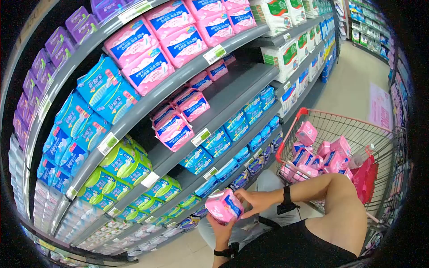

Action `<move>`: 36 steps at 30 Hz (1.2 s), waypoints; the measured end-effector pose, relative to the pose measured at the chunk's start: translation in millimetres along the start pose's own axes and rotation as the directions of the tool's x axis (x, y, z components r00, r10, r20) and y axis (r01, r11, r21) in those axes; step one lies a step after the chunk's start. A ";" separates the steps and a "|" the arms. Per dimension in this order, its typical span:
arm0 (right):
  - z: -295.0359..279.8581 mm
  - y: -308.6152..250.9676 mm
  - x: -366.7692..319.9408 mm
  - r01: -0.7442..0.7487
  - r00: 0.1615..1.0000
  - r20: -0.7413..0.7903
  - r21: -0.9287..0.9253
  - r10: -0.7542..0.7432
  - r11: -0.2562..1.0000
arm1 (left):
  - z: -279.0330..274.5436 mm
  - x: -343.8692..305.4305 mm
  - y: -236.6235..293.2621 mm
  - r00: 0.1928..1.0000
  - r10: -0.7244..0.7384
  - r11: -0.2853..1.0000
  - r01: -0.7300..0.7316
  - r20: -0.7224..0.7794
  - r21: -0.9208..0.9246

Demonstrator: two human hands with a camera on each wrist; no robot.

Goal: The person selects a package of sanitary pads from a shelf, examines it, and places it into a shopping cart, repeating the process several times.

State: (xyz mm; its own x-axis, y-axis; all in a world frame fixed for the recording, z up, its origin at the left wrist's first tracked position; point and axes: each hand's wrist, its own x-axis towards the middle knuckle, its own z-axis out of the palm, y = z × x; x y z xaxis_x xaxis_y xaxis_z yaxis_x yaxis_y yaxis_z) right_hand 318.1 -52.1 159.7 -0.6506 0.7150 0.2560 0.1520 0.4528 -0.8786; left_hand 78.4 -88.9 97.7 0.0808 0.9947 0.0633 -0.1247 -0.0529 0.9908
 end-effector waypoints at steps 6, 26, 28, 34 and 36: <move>-0.2 25.6 -5.8 -0.241 0.947 -0.230 -0.048 0.224 0.969 | 20.4 13.0 1.4 0.958 0.190 0.978 -0.204 0.216 0.043; -17.4 30.9 -1.9 -0.398 0.905 0.220 0.743 0.364 0.538 | 33.5 22.3 43.0 0.916 0.310 0.695 -0.401 0.255 0.596; -11.7 53.3 -1.0 -0.397 0.891 0.217 0.799 0.398 0.452 | 46.3 20.1 63.8 0.879 0.361 0.640 -0.477 0.313 0.602; -19.4 41.5 -5.3 -0.352 0.907 0.146 0.778 0.395 0.520 | 39.3 17.6 23.7 0.951 0.305 0.952 -0.305 -0.037 0.030; -18.5 37.3 -7.9 -0.320 0.937 0.074 0.577 0.343 0.751 | 37.6 19.5 14.0 0.998 0.061 0.945 -0.064 -0.020 -0.320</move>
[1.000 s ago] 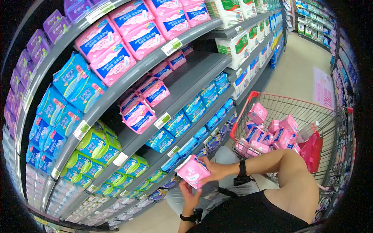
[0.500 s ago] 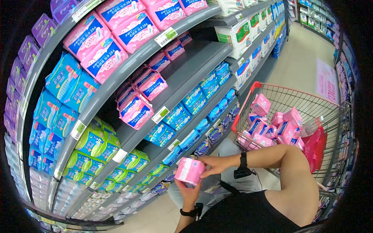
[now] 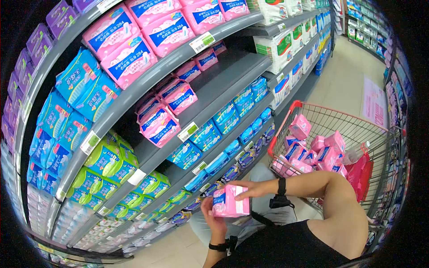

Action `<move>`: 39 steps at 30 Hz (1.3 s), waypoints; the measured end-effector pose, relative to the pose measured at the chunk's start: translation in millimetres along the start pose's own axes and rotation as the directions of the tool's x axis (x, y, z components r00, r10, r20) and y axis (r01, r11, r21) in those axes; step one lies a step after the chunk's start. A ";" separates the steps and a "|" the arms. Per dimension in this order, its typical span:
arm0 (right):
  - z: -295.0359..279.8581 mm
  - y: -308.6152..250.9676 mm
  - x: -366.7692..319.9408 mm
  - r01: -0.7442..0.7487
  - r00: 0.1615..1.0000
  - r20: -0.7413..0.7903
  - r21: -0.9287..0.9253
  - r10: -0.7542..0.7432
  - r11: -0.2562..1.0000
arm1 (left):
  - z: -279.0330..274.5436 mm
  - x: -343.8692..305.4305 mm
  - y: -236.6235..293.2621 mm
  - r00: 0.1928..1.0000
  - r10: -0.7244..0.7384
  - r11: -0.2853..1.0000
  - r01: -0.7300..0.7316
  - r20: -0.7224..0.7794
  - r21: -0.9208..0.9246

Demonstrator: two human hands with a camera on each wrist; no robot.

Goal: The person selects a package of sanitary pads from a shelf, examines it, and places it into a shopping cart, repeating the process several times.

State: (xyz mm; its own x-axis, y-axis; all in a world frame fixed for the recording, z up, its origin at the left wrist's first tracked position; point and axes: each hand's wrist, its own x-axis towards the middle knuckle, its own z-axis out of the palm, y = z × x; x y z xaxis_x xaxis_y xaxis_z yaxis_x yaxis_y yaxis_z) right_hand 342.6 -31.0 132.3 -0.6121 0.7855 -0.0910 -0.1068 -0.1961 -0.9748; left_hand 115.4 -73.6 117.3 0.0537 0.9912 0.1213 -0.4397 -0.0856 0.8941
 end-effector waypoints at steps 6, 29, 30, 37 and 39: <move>4.7 -15.5 0.6 0.186 0.978 0.121 -0.162 -0.168 0.969 | -24.3 -10.8 -11.7 0.891 -0.428 0.860 0.453 0.152 -0.235; 4.3 -20.1 4.4 0.291 0.915 -0.008 -0.679 -0.404 0.673 | -28.2 -4.9 -7.4 0.923 -0.337 0.902 0.373 0.184 -0.220; 4.4 -18.6 4.6 0.303 0.909 0.003 -0.690 -0.417 0.657 | -33.0 -3.2 -12.8 0.903 -0.405 0.877 0.428 0.143 -0.220; 5.3 -9.2 1.1 0.268 0.951 0.049 -0.616 -0.304 0.741 | -11.3 -7.2 7.7 0.990 -0.144 0.985 0.143 -0.002 0.096; -0.4 5.1 3.9 0.192 0.981 0.060 -0.415 -0.183 0.889 | -5.1 -4.6 15.9 0.997 -0.069 0.981 0.059 0.046 0.184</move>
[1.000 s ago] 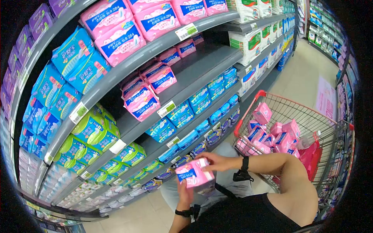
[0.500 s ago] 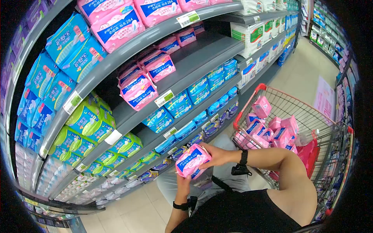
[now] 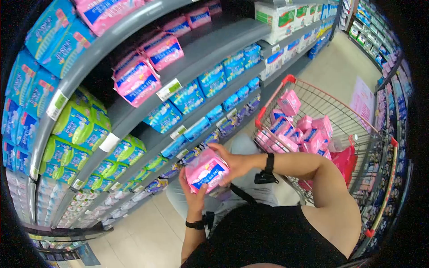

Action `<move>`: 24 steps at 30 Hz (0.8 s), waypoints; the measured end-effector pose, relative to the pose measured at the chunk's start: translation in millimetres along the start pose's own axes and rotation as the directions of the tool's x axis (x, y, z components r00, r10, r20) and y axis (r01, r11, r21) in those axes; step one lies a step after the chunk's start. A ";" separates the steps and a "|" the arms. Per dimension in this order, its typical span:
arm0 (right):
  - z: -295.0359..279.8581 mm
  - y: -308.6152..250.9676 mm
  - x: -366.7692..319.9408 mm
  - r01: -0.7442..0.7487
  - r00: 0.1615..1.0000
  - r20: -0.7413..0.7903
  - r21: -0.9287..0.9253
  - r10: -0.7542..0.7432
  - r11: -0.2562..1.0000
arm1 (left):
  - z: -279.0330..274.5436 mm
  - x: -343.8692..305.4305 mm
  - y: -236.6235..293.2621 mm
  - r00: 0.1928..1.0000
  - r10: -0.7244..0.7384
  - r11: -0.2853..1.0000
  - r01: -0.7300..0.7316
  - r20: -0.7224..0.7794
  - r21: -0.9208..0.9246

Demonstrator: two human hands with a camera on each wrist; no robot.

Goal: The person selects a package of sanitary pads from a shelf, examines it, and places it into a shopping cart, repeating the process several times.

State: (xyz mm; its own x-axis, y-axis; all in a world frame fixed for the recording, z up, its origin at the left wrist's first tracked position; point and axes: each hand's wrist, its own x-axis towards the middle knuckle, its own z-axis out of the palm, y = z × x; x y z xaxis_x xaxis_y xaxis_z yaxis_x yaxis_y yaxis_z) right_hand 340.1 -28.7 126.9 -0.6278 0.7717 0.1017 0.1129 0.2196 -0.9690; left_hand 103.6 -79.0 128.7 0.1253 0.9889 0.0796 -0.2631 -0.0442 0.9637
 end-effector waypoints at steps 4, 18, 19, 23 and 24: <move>-3.0 -4.3 5.4 -0.076 0.994 -0.061 0.195 0.089 0.978 | 4.7 0.0 5.5 0.998 0.058 0.987 -0.062 0.028 0.147; -10.9 -14.5 5.7 0.180 0.971 -0.132 -0.158 -0.201 0.971 | -11.5 2.4 -13.7 0.971 -0.241 0.922 0.232 0.010 -0.311; -10.6 -15.1 5.2 0.199 0.965 -0.129 -0.211 -0.230 0.957 | -10.9 2.1 -14.2 0.978 -0.210 0.939 0.200 -0.008 -0.281; -7.0 -6.8 5.2 0.074 0.996 -0.072 0.265 -0.056 0.961 | -5.3 2.3 -11.4 0.997 -0.055 0.995 0.051 -0.046 -0.089; -7.0 -2.3 6.2 0.016 0.996 -0.085 0.305 0.011 0.952 | -2.7 2.0 -9.3 0.999 -0.011 1.000 0.010 -0.045 -0.022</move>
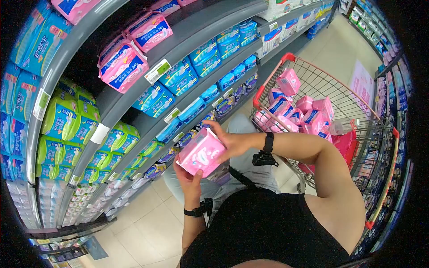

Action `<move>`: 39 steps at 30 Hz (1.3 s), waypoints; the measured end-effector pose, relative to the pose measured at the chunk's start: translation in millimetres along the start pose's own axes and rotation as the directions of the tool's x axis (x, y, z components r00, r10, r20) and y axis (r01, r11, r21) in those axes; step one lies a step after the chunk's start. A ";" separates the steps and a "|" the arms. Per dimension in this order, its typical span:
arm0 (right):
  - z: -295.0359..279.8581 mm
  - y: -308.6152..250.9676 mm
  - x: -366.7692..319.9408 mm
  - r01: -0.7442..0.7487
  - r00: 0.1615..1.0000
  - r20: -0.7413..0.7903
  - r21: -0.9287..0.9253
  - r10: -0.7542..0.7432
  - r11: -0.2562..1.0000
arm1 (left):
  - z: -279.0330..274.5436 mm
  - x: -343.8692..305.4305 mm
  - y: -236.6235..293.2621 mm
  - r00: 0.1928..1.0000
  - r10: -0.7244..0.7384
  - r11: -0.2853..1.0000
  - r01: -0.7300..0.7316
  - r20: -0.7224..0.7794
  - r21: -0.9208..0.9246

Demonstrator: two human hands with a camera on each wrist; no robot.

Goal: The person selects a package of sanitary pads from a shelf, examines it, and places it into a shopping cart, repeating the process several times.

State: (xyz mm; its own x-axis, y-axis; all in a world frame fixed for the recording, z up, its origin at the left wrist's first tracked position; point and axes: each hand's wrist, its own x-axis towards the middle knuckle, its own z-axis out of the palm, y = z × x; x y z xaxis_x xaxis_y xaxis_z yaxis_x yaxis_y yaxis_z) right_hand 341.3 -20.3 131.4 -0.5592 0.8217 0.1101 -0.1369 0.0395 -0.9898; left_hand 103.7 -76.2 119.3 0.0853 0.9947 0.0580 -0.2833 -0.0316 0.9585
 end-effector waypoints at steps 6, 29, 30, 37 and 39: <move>-9.0 -10.2 4.1 -0.022 0.998 0.059 -0.135 0.030 0.991 | 6.1 -2.6 0.7 0.993 0.101 0.985 -0.108 0.055 0.137; 26.5 -2.8 -10.8 0.260 0.900 -0.071 -0.703 -0.429 0.662 | 17.9 1.1 3.9 0.994 0.099 0.988 -0.093 -0.042 0.125; 28.5 -5.7 -11.7 0.256 0.905 -0.078 -0.685 -0.418 0.682 | 18.7 0.3 5.7 0.994 0.089 0.989 -0.081 -0.063 0.125; 41.8 -5.7 -26.0 0.274 0.946 0.019 -0.576 -0.323 0.770 | 22.6 1.1 8.3 0.983 0.186 0.887 -0.171 0.008 0.429; 43.3 3.2 -26.5 0.301 0.945 0.048 -0.511 -0.323 0.805 | 23.6 1.4 9.4 0.982 0.190 0.910 -0.179 0.009 0.373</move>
State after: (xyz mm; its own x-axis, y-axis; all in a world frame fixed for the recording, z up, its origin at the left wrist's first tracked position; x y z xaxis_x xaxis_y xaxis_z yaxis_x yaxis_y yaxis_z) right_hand 320.3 -66.5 129.2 -0.5239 0.7364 0.4282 0.1389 0.5698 -0.8099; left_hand 123.7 -77.5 135.0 0.0382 0.9697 0.2414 0.0831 -0.2438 0.9663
